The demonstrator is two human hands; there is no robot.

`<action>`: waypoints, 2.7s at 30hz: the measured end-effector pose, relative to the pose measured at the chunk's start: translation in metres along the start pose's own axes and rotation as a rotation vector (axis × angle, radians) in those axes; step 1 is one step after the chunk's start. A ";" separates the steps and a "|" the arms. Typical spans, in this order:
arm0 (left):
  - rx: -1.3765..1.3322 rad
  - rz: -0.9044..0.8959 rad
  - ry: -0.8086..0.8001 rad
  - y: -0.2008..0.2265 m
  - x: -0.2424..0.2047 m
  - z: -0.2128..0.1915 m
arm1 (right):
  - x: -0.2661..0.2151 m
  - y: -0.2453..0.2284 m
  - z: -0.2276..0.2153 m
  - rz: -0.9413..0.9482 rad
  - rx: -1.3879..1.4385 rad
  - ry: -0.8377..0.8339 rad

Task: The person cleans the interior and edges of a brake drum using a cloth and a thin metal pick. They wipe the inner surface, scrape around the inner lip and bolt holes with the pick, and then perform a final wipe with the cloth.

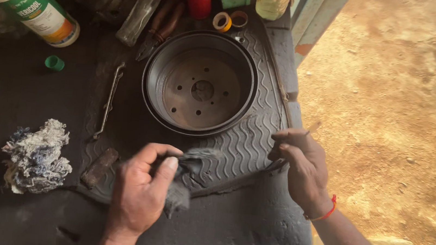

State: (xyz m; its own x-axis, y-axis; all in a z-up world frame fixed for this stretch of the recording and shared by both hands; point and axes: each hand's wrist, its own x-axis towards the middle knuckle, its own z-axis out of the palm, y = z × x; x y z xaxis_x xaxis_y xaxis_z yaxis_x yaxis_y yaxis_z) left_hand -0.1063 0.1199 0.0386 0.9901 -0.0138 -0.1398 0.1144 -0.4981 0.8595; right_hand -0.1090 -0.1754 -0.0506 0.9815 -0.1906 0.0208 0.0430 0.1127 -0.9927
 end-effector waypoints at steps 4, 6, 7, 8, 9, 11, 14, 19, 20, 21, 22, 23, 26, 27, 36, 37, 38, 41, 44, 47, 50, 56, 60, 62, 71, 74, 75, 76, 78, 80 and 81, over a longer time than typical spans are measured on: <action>-0.034 -0.061 0.124 -0.022 0.023 0.013 | 0.031 -0.007 0.002 0.214 -0.081 0.035; -0.111 -0.024 0.221 -0.035 0.043 0.012 | 0.059 -0.017 0.003 0.083 -0.255 -0.008; 0.030 -0.037 0.252 -0.041 0.051 0.010 | 0.073 -0.023 0.004 0.019 -0.345 -0.030; 0.170 -0.043 0.286 -0.044 0.065 0.007 | 0.089 -0.029 0.007 0.039 -0.420 -0.031; 0.311 -0.050 0.320 -0.046 0.077 0.006 | 0.105 -0.033 0.011 0.058 -0.495 -0.032; 0.325 0.013 0.291 -0.046 0.089 0.007 | 0.129 -0.035 0.024 0.107 -0.555 -0.053; 0.220 -0.123 0.250 -0.041 0.098 0.008 | 0.152 -0.027 0.038 0.077 -0.663 -0.068; 0.249 -0.109 0.170 -0.053 0.110 -0.006 | 0.136 -0.005 0.043 -0.179 -0.928 -0.007; 0.213 -0.073 0.140 -0.056 0.119 -0.011 | 0.126 -0.004 0.042 -0.174 -0.877 0.021; 0.177 -0.036 0.111 -0.059 0.129 -0.016 | 0.110 -0.003 0.043 -0.169 -0.826 0.048; 0.167 0.045 0.089 -0.061 0.146 -0.018 | 0.095 -0.004 0.042 -0.165 -0.777 0.075; 0.158 0.127 0.067 -0.061 0.164 -0.019 | 0.078 -0.006 0.041 -0.417 -1.021 0.041; 0.283 0.118 0.023 -0.055 0.193 -0.024 | 0.024 -0.004 0.055 -0.117 -0.792 0.037; 0.344 0.083 0.009 -0.049 0.199 -0.023 | 0.015 -0.006 0.056 0.144 -0.551 0.058; -0.578 0.152 -0.052 -0.014 0.095 -0.039 | 0.005 -0.045 0.010 0.115 -0.294 0.032; -0.660 0.178 -0.108 -0.010 0.086 -0.039 | 0.005 -0.050 0.011 0.110 -0.313 0.022; -0.730 0.200 -0.149 -0.006 0.072 -0.043 | 0.004 -0.055 0.019 0.107 -0.321 -0.005; -0.846 0.229 -0.199 0.006 0.041 -0.046 | -0.002 -0.062 0.053 0.121 -0.184 -0.205; -1.021 0.186 -0.281 0.016 0.020 -0.040 | -0.013 -0.064 0.087 0.201 0.158 -0.459; -0.965 0.211 -0.281 0.020 0.005 -0.037 | -0.022 -0.064 0.105 0.342 0.310 -0.521; -0.859 0.213 -0.291 0.015 -0.005 -0.036 | -0.023 -0.061 0.112 0.371 0.388 -0.495; -0.830 0.163 -0.384 -0.004 -0.019 -0.030 | -0.023 -0.046 0.104 0.408 0.485 -0.422; -0.844 0.104 -0.439 -0.005 -0.024 -0.020 | -0.032 -0.035 0.100 0.334 0.430 -0.420; -0.835 0.035 -0.431 -0.003 -0.026 -0.012 | -0.034 -0.032 0.098 0.290 0.348 -0.401; -0.508 0.046 -0.367 -0.002 -0.010 0.040 | -0.003 -0.039 0.060 0.137 0.254 -0.227; -0.242 0.103 -0.146 0.009 0.009 0.061 | 0.009 -0.042 0.039 0.231 0.038 -0.041; -0.109 0.125 -0.071 0.015 0.019 0.067 | 0.011 -0.043 0.032 0.287 -0.042 0.033; -0.043 0.185 0.010 0.022 0.029 0.074 | 0.010 -0.044 0.025 0.282 -0.048 0.056; 0.035 0.343 0.204 0.037 0.051 0.088 | 0.010 -0.048 0.007 0.266 -0.058 0.099; 0.054 0.453 0.341 0.051 0.070 0.101 | 0.004 -0.049 -0.007 0.246 -0.097 0.088; 0.061 0.463 0.366 0.056 0.080 0.107 | 0.001 -0.049 -0.012 0.235 -0.115 0.082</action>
State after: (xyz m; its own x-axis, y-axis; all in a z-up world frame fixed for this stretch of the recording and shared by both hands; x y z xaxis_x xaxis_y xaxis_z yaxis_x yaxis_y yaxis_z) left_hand -0.0297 -0.0022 0.0232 0.9008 0.0532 0.4310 -0.3303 -0.5605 0.7595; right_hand -0.1127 -0.1930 -0.0032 0.9433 -0.2517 -0.2163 -0.2099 0.0524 -0.9763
